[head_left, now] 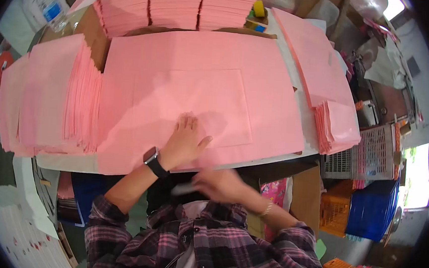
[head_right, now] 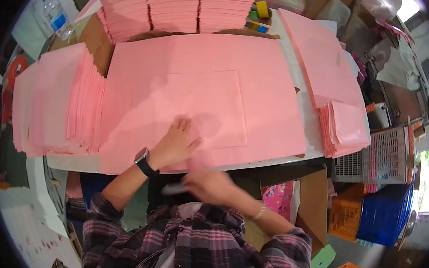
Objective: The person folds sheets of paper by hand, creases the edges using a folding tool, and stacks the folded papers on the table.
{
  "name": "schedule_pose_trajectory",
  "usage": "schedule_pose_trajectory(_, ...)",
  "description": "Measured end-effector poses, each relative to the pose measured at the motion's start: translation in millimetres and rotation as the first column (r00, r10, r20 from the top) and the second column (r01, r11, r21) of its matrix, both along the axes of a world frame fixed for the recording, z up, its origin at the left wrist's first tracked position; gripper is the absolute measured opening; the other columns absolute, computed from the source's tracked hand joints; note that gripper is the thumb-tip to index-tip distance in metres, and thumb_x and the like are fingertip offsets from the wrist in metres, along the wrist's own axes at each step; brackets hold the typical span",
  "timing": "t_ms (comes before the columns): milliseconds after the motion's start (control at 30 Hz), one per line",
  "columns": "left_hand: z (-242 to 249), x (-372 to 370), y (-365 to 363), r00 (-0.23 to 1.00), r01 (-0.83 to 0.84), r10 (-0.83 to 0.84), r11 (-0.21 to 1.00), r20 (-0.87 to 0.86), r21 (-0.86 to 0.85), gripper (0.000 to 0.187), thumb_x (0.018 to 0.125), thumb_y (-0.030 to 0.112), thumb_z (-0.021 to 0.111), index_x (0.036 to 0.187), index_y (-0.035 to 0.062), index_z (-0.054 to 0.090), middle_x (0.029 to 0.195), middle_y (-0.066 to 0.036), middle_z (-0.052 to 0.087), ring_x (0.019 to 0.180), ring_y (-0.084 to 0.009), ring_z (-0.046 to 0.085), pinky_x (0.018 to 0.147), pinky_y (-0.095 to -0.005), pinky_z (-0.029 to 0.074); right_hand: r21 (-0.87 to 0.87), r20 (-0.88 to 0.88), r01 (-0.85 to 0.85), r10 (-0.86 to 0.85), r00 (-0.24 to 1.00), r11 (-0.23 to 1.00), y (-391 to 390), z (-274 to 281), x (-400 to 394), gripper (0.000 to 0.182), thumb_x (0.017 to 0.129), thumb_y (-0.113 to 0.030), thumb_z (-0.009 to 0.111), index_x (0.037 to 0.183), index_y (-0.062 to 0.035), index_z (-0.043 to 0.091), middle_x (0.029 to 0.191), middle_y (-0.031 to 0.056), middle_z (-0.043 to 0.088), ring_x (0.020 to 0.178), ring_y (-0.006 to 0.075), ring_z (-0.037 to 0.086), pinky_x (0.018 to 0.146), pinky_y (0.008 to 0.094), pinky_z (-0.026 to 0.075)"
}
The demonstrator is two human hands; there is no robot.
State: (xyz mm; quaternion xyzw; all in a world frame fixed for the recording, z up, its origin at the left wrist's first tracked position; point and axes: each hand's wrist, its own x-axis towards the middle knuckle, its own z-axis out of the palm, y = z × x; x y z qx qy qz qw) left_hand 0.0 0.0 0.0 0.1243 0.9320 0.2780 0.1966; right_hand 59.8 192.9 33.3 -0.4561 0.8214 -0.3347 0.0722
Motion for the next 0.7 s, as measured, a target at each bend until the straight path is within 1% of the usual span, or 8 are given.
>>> schedule_pose_trajectory(100, -3, 20, -6, 0.93, -0.114, 0.112, 0.993, -0.349, 0.015, 0.097, 0.084, 0.049, 0.064, 0.143, -0.0154, 0.022, 0.151, -0.035, 0.019, 0.143, -0.0492, 0.014, 0.117, -0.056, 0.013, 0.139, -0.174, 0.275, -0.25, 0.953, 0.951, 41, 30, -48, 0.031, 0.074, -0.021, 0.075, 0.1, -0.0102, 0.063, 0.093, 0.0081, 0.062, 0.085, 0.028, 0.065, 0.068, 0.0368, 0.054)
schedule_pose_trajectory(133, -2, 26, -5, 0.931, -0.129, 0.128, 0.991, -0.343, 0.019, 0.097, 0.084, 0.049, 0.064, 0.143, -0.0154, 0.022, 0.151, -0.035, 0.019, 0.143, -0.0492, 0.014, 0.117, -0.056, 0.013, 0.253, -0.223, 0.344, -0.291, 0.93, 0.904, 52, 35, -58, 0.035, 0.075, -0.021, 0.073, 0.107, -0.0108, 0.061, 0.095, 0.0071, 0.062, 0.085, 0.0285, 0.065, 0.068, 0.0383, 0.054)
schedule_pose_trajectory(400, 6, 36, 6, 0.873, -0.151, 0.166, 0.986, -0.458, 0.071, 0.096, 0.083, 0.045, 0.067, 0.144, -0.0134, 0.021, 0.149, -0.036, 0.019, 0.141, -0.0516, 0.016, 0.116, -0.0557, 0.014, 0.547, -0.592, 0.203, 0.205, 0.779, 0.812, 88, 7, -97, 0.038, 0.071, -0.021, 0.074, 0.103, -0.0097, 0.057, 0.085, 0.0046, 0.062, 0.078, 0.0211, 0.064, 0.059, 0.0349, 0.053)
schedule_pose_trajectory(500, 6, 39, 6, 0.879, -0.127, 0.133, 0.991, -0.458, 0.044, 0.085, 0.083, 0.04, 0.066, 0.142, -0.0095, 0.031, 0.149, -0.031, 0.028, 0.142, -0.0448, 0.021, 0.117, -0.0514, 0.018, 0.549, -0.563, 0.217, 0.165, 0.81, 0.807, 80, 17, -83, 0.032, 0.072, -0.016, 0.073, 0.098, -0.0094, 0.056, 0.08, 0.0043, 0.063, 0.073, 0.0215, 0.064, 0.055, 0.034, 0.051)
schedule_pose_trajectory(567, 4, 49, -1, 0.864, -0.064, 0.035, 0.997, -0.502, -0.041, 0.077, 0.083, 0.037, 0.065, 0.139, -0.0078, 0.036, 0.147, -0.028, 0.033, 0.141, -0.0418, 0.026, 0.116, -0.0493, 0.021, 0.491, -0.267, 0.216, -0.09, 0.96, 0.844, 61, 43, -56, 0.026, 0.074, -0.012, 0.07, 0.095, -0.008, 0.055, 0.079, 0.0072, 0.064, 0.07, 0.0226, 0.064, 0.052, 0.0339, 0.05)
schedule_pose_trajectory(633, 2, 64, -10, 0.804, 0.127, -0.246, 0.961, -0.541, -0.247, 0.062, 0.084, 0.031, 0.063, 0.133, -0.0045, 0.047, 0.142, -0.022, 0.044, 0.138, -0.0359, 0.036, 0.115, -0.0451, 0.027, 0.439, 0.065, 0.121, -0.166, 0.984, 0.89, 49, 47, -37, 0.019, 0.079, -0.007, 0.067, 0.095, -0.0072, 0.056, 0.078, 0.005, 0.065, 0.069, 0.0171, 0.064, 0.054, 0.0302, 0.048)
schedule_pose_trajectory(667, 4, 73, -17, 0.809, 0.106, -0.225, 0.964, -0.543, -0.243, 0.062, 0.084, 0.031, 0.063, 0.133, -0.0045, 0.047, 0.142, -0.022, 0.044, 0.138, -0.0359, 0.036, 0.115, -0.0451, 0.027, 0.443, 0.063, 0.102, -0.145, 0.987, 0.89, 40, 50, -32, 0.019, 0.079, -0.007, 0.067, 0.095, -0.0072, 0.056, 0.078, 0.005, 0.065, 0.069, 0.0171, 0.064, 0.054, 0.0302, 0.048)
schedule_pose_trajectory(700, 7, 82, -26, 0.808, 0.191, -0.315, 0.94, -0.498, -0.284, 0.052, 0.085, 0.026, 0.061, 0.128, -0.0016, 0.052, 0.138, -0.017, 0.05, 0.132, -0.0309, 0.043, 0.111, -0.0422, 0.033, 0.343, 0.464, -0.018, -0.153, 0.872, 0.939, 30, 55, -27, 0.018, 0.081, -0.005, 0.066, 0.097, -0.006, 0.057, 0.081, 0.0049, 0.067, 0.072, 0.0149, 0.064, 0.058, 0.029, 0.049)
